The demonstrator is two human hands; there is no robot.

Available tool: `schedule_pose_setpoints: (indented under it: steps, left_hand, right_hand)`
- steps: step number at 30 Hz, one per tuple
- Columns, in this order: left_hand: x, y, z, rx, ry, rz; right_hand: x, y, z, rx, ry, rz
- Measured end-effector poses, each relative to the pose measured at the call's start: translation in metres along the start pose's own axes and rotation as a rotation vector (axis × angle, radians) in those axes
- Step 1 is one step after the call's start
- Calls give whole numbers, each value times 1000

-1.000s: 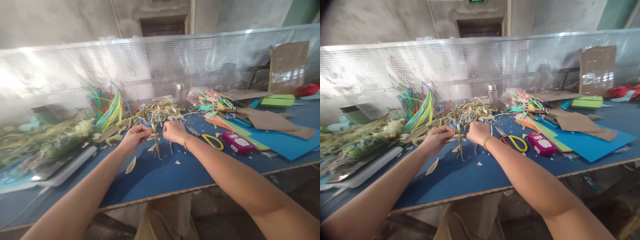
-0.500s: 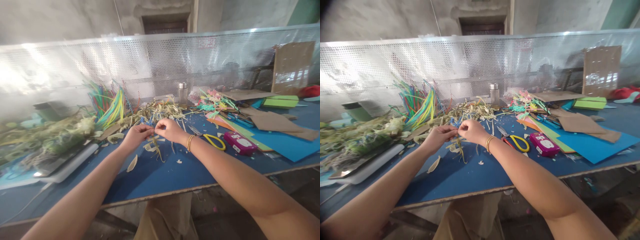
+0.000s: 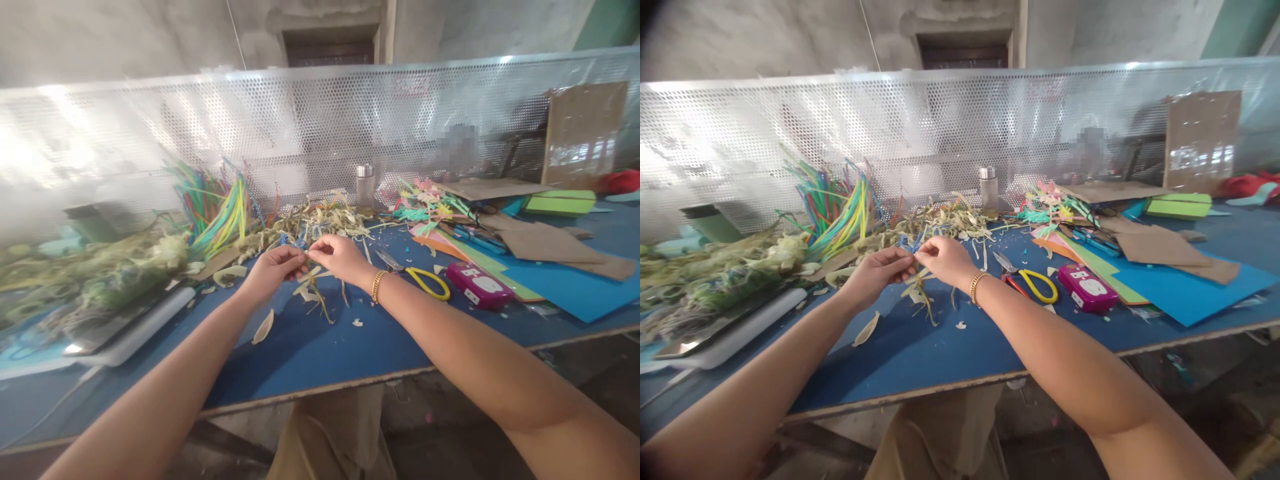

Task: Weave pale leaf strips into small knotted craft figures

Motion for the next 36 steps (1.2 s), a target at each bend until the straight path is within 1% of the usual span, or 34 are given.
schedule_pose_setpoints:
  steps: [3, 6, 10, 15, 20, 23, 29, 32, 36]
  left_hand:
    - [1, 1, 0, -34, -8, 16]
    - [0, 5, 4, 2, -27, 45]
    - [-1, 9, 7, 51, -25, 57]
    - [-1, 7, 7, 9, -24, 38]
    - [-1, 14, 6, 118, -30, 120]
    - [-1, 17, 7, 177, -39, 145]
    - [0, 11, -2, 265, 15, 84]
    - [1, 6, -3, 266, -3, 58]
    - [1, 2, 4, 216, -57, 18]
  right_hand:
    - [-1, 3, 11, 53, -71, 6]
    - [-2, 5, 18, 27, -115, 19]
    - [-3, 4, 15, -59, -80, 55]
    - [-4, 1, 6, -158, -16, 60]
    - [-1, 21, 7, -158, -34, 170]
    - [0, 27, 10, -138, -55, 191]
    - [0, 20, 15, -176, -123, 138]
    - [0, 14, 11, -195, -108, 103]
    - [-1, 11, 8, -241, -93, 100]
Point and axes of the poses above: each hand's wrist, its own x-axis towards the middle knuckle, its own z-axis out of the palm, y = z × x, the point moved 10 cm from there along x, towards the middle knuckle, and after that the axes turned 3 degrees about -y, right-handed, at the moved point
